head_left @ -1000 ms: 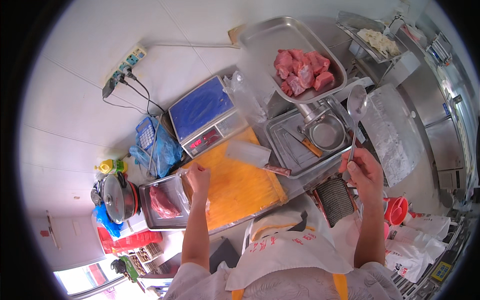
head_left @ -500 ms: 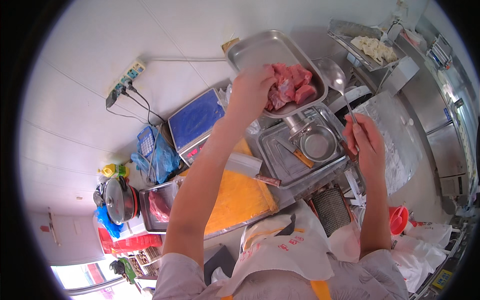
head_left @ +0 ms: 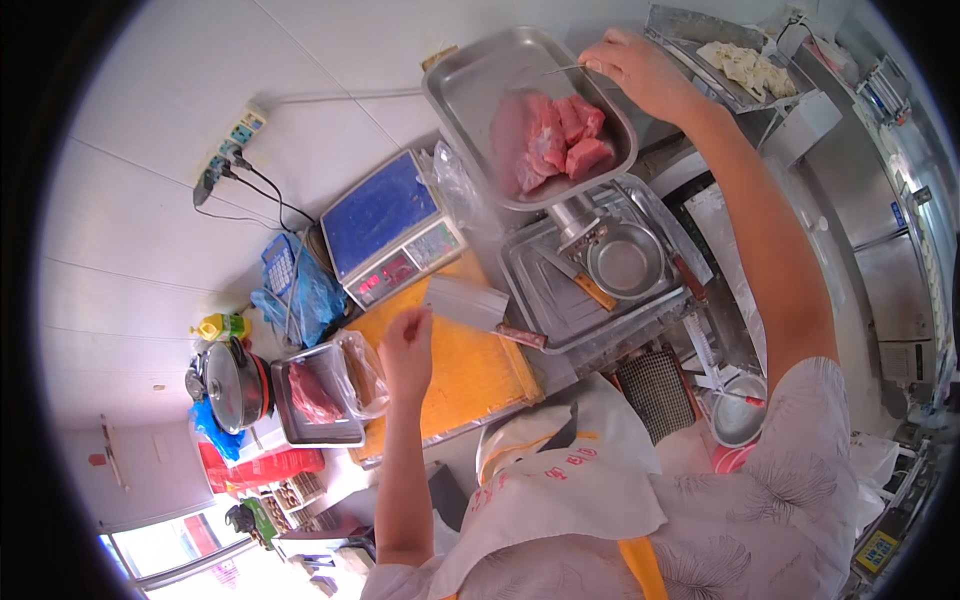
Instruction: The person retrieves a piece of meat from a refrigerated display case, weighs it, and cuts it into smaller pieces on a cutting board using a cleaver. The person then places the cut meat into a plastic bag.
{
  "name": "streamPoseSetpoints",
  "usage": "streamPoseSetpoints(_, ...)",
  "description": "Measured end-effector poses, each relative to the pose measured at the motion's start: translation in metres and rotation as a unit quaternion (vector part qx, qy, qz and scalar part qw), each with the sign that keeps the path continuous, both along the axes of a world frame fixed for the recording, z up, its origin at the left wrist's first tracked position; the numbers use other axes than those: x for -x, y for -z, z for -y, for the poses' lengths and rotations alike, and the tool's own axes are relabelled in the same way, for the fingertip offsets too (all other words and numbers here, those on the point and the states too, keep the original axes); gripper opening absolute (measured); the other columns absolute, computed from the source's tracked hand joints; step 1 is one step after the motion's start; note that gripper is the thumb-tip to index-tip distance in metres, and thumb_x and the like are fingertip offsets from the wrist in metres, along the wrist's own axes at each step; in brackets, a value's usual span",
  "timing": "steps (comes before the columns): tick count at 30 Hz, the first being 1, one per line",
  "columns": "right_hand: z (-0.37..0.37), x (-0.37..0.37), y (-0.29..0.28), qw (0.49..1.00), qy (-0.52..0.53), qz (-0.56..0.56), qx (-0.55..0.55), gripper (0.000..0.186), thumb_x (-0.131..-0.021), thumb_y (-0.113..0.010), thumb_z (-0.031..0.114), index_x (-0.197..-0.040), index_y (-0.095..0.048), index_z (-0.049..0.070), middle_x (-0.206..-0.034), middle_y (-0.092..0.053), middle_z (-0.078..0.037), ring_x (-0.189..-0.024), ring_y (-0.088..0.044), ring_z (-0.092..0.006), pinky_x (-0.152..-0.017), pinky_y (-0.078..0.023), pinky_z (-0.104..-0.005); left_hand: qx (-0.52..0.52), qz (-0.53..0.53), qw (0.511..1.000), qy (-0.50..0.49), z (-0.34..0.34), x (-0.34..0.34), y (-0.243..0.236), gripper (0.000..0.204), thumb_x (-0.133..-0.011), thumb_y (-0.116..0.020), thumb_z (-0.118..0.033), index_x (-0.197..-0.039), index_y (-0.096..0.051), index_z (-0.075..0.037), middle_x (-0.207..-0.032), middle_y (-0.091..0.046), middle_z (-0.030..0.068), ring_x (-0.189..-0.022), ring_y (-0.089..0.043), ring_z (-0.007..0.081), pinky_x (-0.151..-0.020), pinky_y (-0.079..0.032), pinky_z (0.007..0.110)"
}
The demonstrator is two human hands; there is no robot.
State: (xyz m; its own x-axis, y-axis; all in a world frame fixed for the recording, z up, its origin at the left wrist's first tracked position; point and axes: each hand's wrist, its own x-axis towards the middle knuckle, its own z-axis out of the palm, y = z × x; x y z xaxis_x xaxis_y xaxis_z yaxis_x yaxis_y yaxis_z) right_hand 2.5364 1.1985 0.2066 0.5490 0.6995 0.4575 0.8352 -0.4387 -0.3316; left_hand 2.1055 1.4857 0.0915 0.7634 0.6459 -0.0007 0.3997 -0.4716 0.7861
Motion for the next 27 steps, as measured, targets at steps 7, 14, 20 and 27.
streamPoseSetpoints(7,0.013,0.012,0.005,0.998,0.027,0.035,-0.055,0.029,-0.107,-0.060,0.026,-0.130,-0.068,0.010,-0.125,-0.065,-0.009,-0.112,-0.065,-0.0265,-0.099,-0.051,-0.0350,0.038,-0.093,0.990,-0.095,0.007,0.151,0.085,0.017,-0.098,-0.068,-0.010,-0.110,-0.075,0.001,-0.099,-0.077,0.0119,-0.091,-0.074,0.0219,-0.083,-0.057,0.034)
streamPoseSetpoints(14,0.099,0.161,0.138,0.869,0.268,-0.258,-0.327,0.032,-0.110,-0.059,0.022,-0.131,-0.065,-0.001,-0.117,-0.068,-0.009,-0.107,-0.065,-0.0160,-0.095,-0.051,-0.0299,-0.178,-0.133,0.915,-0.336,-0.043,0.248,0.123,0.027,-0.093,-0.075,-0.019,-0.105,-0.065,0.003,-0.099,-0.067,0.0177,-0.091,-0.065,0.0351,-0.083,-0.053,0.045)
streamPoseSetpoints(20,-0.023,0.368,0.193,0.869,0.129,-0.462,-0.121,0.023,-0.109,-0.058,0.021,-0.123,-0.069,0.006,-0.093,-0.072,-0.006,-0.084,-0.070,-0.0145,-0.079,-0.056,-0.0304,0.168,-0.161,0.888,-0.396,-0.089,0.230,0.145,0.058,-0.090,-0.076,-0.051,-0.093,-0.072,0.006,-0.080,-0.071,0.0204,-0.076,-0.070,0.0304,-0.072,-0.053,0.044)
streamPoseSetpoints(27,-0.176,0.415,0.242,0.849,-0.083,-0.505,-0.133,0.017,-0.105,-0.065,0.015,-0.109,-0.068,0.000,-0.088,-0.069,-0.008,-0.076,-0.067,-0.0145,-0.069,-0.053,-0.0310,0.194,0.181,0.852,-0.452,-0.119,0.236,0.169,0.023,-0.094,-0.075,-0.021,-0.092,-0.073,0.002,-0.084,-0.073,0.0088,-0.077,-0.068,0.0145,-0.067,-0.049,0.029)
